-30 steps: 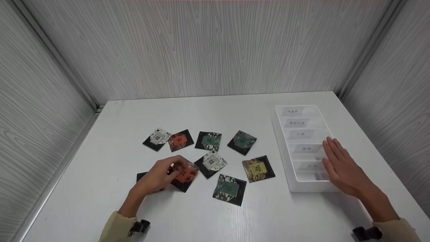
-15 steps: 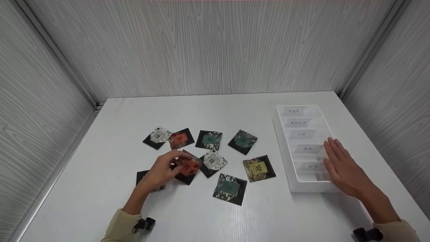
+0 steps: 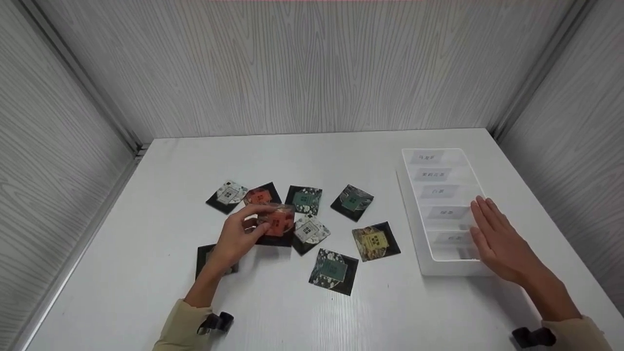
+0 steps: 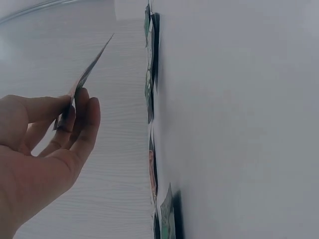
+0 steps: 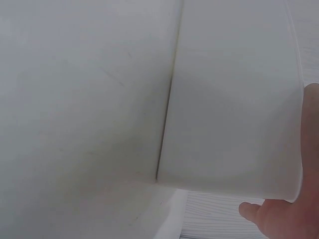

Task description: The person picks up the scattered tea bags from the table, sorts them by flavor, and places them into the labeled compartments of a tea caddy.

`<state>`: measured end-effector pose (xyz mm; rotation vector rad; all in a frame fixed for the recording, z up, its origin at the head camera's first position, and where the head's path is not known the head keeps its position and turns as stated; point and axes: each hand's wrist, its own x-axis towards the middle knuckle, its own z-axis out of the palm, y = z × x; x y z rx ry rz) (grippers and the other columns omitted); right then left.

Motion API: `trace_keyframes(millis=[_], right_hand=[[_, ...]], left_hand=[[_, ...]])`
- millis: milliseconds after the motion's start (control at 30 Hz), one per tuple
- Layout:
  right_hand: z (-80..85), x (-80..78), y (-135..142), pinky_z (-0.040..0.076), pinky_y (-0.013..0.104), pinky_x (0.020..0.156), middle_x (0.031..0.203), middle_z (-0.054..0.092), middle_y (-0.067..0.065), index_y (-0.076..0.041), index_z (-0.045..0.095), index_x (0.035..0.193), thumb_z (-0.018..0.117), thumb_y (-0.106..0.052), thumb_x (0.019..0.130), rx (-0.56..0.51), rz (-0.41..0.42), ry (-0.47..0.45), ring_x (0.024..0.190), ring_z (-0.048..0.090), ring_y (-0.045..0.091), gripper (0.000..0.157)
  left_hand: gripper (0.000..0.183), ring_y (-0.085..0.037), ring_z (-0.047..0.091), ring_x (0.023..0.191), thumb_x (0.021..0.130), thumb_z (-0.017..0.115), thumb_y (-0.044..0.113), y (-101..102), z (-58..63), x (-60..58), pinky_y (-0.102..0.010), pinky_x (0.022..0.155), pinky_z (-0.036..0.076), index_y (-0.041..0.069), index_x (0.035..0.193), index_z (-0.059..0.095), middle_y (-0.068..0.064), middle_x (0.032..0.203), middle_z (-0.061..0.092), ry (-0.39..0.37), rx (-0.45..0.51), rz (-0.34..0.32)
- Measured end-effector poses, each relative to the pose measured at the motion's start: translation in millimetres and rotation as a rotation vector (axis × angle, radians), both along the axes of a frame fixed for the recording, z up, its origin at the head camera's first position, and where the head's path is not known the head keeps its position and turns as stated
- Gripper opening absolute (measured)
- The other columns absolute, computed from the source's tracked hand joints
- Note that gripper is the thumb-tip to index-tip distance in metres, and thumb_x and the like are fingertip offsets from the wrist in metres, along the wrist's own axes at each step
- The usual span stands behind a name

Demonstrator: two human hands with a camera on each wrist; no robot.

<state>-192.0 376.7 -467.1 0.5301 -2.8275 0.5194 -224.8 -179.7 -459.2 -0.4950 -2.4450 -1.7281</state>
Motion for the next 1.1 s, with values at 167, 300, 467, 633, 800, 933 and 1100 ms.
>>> trace_keyframes(millis=[167,300,467,633,800,933,1100], right_hand=[[0.2,1.8,1,-0.005,0.027,0.122,0.167,0.015,0.025,0.004,0.018,0.161,0.037,-0.023,0.111,-0.004,0.003,-0.001,0.157,0.005,0.036,0.06],[-1.1,3.4,2,-0.004,0.031,0.123,0.168,0.014,0.024,0.003,0.018,0.161,0.036,-0.024,0.111,-0.012,-0.008,-0.006,0.157,0.005,0.035,0.06],[-1.5,3.6,1,-0.004,0.031,0.123,0.168,0.015,0.024,0.002,0.018,0.162,0.036,-0.024,0.111,-0.015,-0.016,-0.008,0.157,0.005,0.036,0.06],[0.1,2.2,0,-0.004,0.027,0.122,0.168,0.015,0.024,0.003,0.018,0.161,0.036,-0.024,0.112,-0.002,-0.013,0.001,0.157,0.005,0.035,0.06],[0.0,1.3,-2,-0.005,0.025,0.121,0.167,0.016,0.025,0.004,0.019,0.161,0.036,-0.025,0.112,0.014,-0.009,0.005,0.157,0.006,0.035,0.06],[-0.2,1.2,-2,-0.006,0.025,0.121,0.167,0.015,0.025,0.004,0.018,0.161,0.035,-0.025,0.112,0.012,-0.01,0.0,0.157,0.005,0.035,0.06],[1.4,0.5,-1,-0.003,0.035,0.124,0.167,0.016,0.026,0.004,0.019,0.161,0.035,-0.025,0.112,0.015,-0.01,0.003,0.157,0.006,0.036,0.059]], left_hand=[[0.036,-0.03,0.066,0.115,0.094,0.068,-0.008,6,5.4,0.0,-0.031,0.088,0.057,0.007,0.127,0.07,-0.012,0.132,0.062,-0.001,0.084,0.023],[0.039,-0.03,0.065,0.111,0.094,0.063,-0.013,14,11.7,-3.5,-0.027,0.082,0.056,0.006,0.128,0.069,-0.012,0.13,0.061,0.036,0.133,0.007],[0.041,-0.03,0.064,0.104,0.094,0.062,-0.015,25,18.7,-8.2,-0.027,0.083,0.054,0.003,0.13,0.066,-0.014,0.126,0.06,0.097,0.177,-0.008],[0.039,-0.03,0.065,0.104,0.095,0.063,-0.012,35,24.2,-10.9,-0.028,0.085,0.055,0.003,0.131,0.066,-0.014,0.123,0.061,0.147,0.18,-0.01],[0.038,-0.031,0.065,0.105,0.095,0.062,-0.013,45,27.6,-14.5,-0.03,0.087,0.054,0.002,0.13,0.066,-0.015,0.122,0.062,0.188,0.202,-0.025],[0.038,-0.031,0.065,0.102,0.095,0.062,-0.013,55,29.7,-17.4,-0.03,0.084,0.055,0.002,0.13,0.067,-0.015,0.123,0.061,0.196,0.222,-0.048],[0.039,-0.029,0.066,0.1,0.095,0.062,-0.012,67,33.6,-20.7,-0.031,0.083,0.055,0.003,0.131,0.067,-0.013,0.123,0.06,0.201,0.254,-0.058]])
